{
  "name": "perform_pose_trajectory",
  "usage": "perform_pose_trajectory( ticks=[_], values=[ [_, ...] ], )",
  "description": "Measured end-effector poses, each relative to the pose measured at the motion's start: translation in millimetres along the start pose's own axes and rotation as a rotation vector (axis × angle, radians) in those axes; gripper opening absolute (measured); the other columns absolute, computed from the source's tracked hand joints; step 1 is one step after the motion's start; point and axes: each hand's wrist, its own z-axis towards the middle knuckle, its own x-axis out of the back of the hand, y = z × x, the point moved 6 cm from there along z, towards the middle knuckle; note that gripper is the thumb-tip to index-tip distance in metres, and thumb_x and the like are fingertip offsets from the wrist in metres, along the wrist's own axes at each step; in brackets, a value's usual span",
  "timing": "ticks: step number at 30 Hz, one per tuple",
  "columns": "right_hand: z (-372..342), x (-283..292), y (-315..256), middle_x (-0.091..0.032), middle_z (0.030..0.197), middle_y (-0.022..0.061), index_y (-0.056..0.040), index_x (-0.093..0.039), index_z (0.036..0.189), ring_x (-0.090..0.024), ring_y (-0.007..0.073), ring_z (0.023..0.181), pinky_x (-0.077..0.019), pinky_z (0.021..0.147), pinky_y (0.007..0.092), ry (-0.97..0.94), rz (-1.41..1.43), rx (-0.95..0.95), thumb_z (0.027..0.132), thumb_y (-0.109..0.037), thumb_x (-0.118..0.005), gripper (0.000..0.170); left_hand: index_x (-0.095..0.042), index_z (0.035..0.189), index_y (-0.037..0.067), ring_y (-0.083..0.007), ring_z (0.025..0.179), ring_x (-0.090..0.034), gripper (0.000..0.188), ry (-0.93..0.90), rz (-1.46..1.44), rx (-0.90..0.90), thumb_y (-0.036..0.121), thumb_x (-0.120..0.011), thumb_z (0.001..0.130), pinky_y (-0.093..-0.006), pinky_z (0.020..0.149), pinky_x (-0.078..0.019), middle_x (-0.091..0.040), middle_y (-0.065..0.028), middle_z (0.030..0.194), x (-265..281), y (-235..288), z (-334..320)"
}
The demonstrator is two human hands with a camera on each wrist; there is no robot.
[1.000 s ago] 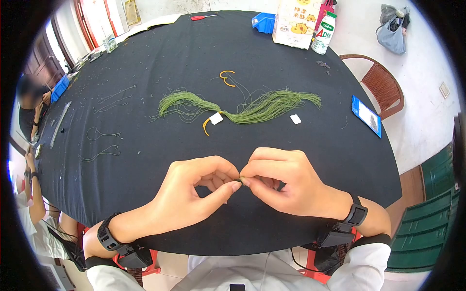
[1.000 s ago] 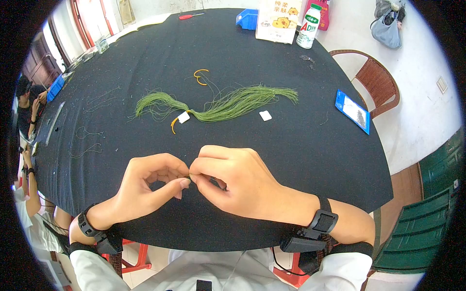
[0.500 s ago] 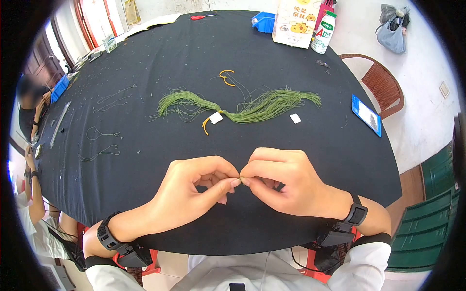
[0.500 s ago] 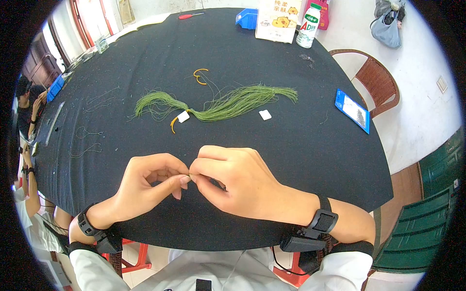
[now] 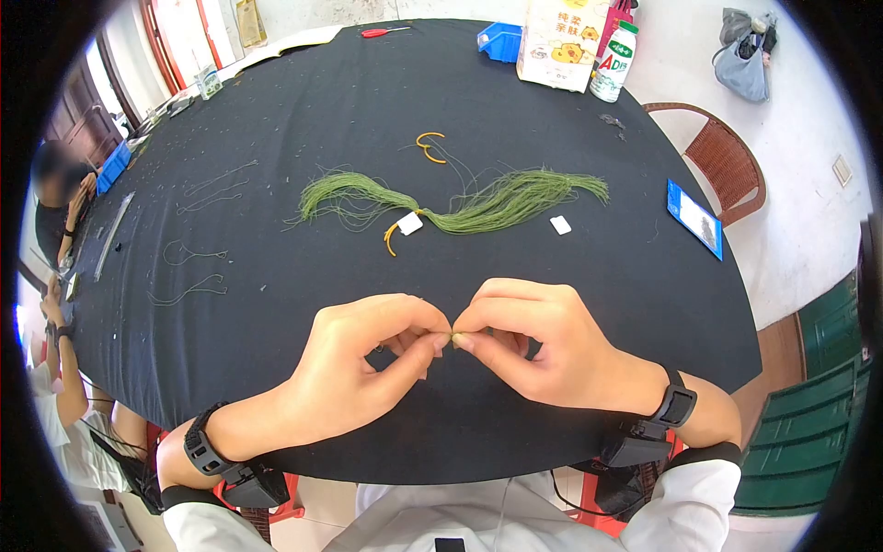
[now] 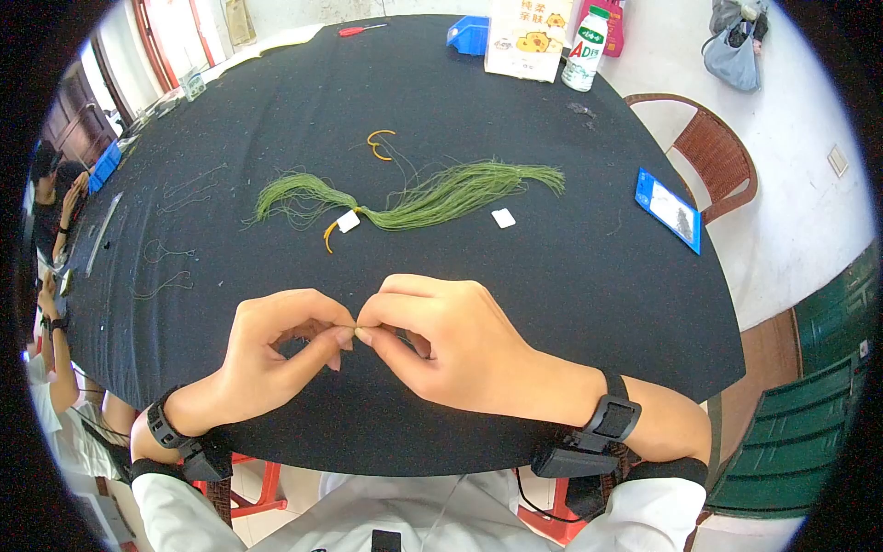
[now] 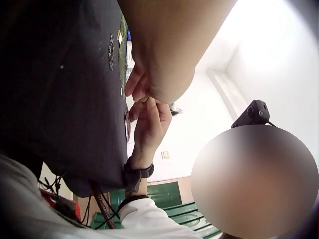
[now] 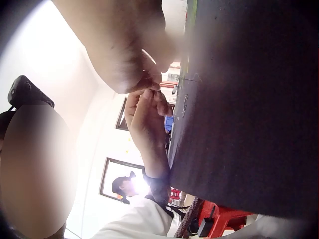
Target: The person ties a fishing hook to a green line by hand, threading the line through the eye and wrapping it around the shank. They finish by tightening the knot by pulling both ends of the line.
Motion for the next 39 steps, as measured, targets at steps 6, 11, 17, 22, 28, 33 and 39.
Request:
perform_pose_trajectory(
  ticks=[6,11,17,22,28,33,39],
  values=[
    [-0.6,-0.1,4.8,-0.059,0.077,0.0036,-0.0001,-0.064,0.086,-0.05,0.0077,0.056,-0.0388,0.049,0.0212,-0.02,0.044,-0.089,0.085,-0.003,-0.061,0.004,-0.061,0.089,-0.002,-0.0127,0.062,-0.063,0.007,0.021,0.027,-0.023,-0.005,-0.059,0.083,-0.0241,0.056,-0.0492,-0.061,-0.0075,0.077,1.9,0.5,-0.2],
    [-4.0,-6.3,17.5,-0.06,0.077,0.0013,0.0,-0.064,0.087,-0.05,0.0041,0.059,-0.0373,0.05,0.0203,-0.071,0.34,-0.334,0.086,-0.006,-0.062,0.006,-0.06,0.089,-0.002,-0.0135,0.064,-0.062,0.008,0.041,0.1,-0.103,-0.005,-0.06,0.082,-0.0255,0.057,-0.0499,-0.061,-0.0082,0.077,2.8,3.5,-1.3],
    [0.1,-1.4,8.2,-0.059,0.077,0.0023,-0.0006,-0.064,0.085,-0.05,0.0039,0.057,-0.0371,0.049,0.0198,-0.035,0.176,-0.191,0.084,-0.004,-0.064,0.004,-0.06,0.088,-0.002,-0.0127,0.062,-0.062,0.007,0.029,0.076,-0.068,-0.005,-0.059,0.083,-0.0246,0.056,-0.0493,-0.061,-0.0086,0.077,2.2,2.1,-1.0],
    [0.7,1.1,3.2,-0.058,0.077,0.0031,-0.0009,-0.064,0.084,-0.051,0.0054,0.054,-0.0376,0.048,0.0204,-0.002,0.114,-0.142,0.081,-0.002,-0.064,0.003,-0.06,0.09,-0.004,-0.0109,0.065,-0.062,0.005,-0.015,-0.047,0.064,-0.004,-0.057,0.086,-0.023,0.058,-0.0498,-0.062,-0.0083,0.079,1.0,-1.9,-0.8],
    [0.1,0.4,5.6,-0.058,0.077,0.0031,-0.001,-0.064,0.084,-0.051,0.0055,0.055,-0.038,0.048,0.0204,-0.003,0.163,-0.146,0.082,-0.002,-0.064,0.003,-0.06,0.091,-0.005,-0.011,0.068,-0.062,0.006,-0.026,-0.119,0.099,-0.004,-0.055,0.088,-0.0231,0.061,-0.051,-0.062,-0.0085,0.082,0.3,-2.8,-1.0],
    [0.0,-0.8,6.7,-0.058,0.076,0.003,-0.0007,-0.064,0.085,-0.05,0.0057,0.056,-0.0385,0.049,0.0201,-0.023,0.169,-0.156,0.083,-0.004,-0.063,0.004,-0.06,0.09,-0.002,-0.0115,0.063,-0.063,0.006,-0.005,0.014,-0.007,-0.004,-0.058,0.084,-0.0237,0.056,-0.0494,-0.062,-0.0076,0.076,0.4,0.9,-1.4],
    [-0.4,-0.3,7.0,-0.058,0.075,0.0031,-0.0005,-0.065,0.083,-0.05,0.0058,0.056,-0.038,0.049,0.0207,-0.005,0.195,-0.159,0.082,-0.003,-0.062,0.004,-0.061,0.09,-0.001,-0.0149,0.065,-0.064,0.01,0.031,0.126,-0.117,-0.005,-0.062,0.081,-0.0256,0.057,-0.0498,-0.062,-0.0091,0.077,0.9,4.3,-1.9]
  ],
)
